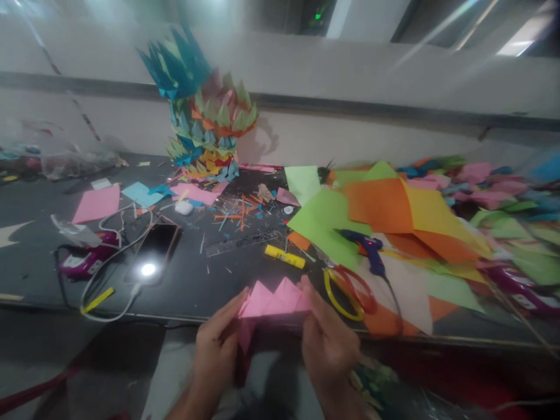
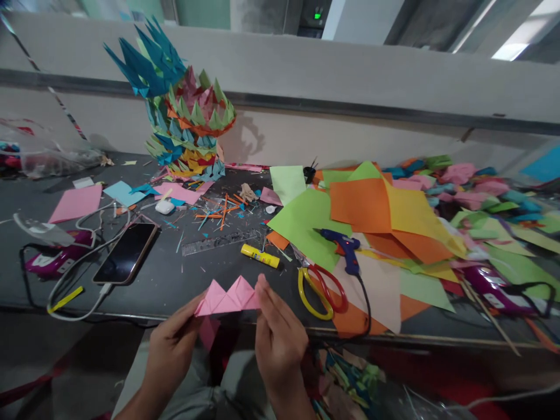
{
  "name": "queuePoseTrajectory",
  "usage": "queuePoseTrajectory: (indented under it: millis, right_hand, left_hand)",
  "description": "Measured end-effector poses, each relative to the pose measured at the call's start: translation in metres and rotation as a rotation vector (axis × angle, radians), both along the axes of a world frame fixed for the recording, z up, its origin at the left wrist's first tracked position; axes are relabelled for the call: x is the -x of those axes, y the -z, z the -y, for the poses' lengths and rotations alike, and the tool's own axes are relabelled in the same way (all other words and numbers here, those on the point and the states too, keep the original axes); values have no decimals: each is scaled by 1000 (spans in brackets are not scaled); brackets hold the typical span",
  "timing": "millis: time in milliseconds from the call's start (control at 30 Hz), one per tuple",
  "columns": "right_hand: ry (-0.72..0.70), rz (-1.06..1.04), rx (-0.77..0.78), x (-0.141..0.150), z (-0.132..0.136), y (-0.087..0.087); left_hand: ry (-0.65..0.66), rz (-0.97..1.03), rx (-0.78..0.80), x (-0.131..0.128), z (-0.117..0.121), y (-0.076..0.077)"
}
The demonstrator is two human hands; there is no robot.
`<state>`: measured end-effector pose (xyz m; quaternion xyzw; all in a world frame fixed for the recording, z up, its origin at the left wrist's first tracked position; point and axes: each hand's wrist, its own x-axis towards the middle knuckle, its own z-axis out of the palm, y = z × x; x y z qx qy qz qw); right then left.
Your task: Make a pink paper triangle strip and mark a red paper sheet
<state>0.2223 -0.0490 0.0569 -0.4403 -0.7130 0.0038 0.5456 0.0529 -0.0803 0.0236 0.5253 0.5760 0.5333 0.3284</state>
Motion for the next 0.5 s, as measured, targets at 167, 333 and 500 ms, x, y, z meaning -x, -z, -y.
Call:
queuePoseTrajectory:
  millis: [167, 333, 500]
  right_hand:
    - [-100, -59, 67, 10, -10, -14]
    - [-262, 282, 143, 25, -10, -29]
    - [-176, 387, -20, 8, 10, -56]
  left_hand:
    - [9, 284, 184, -10, -4, 6]
    - [1, 607, 324, -4, -17, -2]
    - [-90, 654, 268, 16, -47, -10]
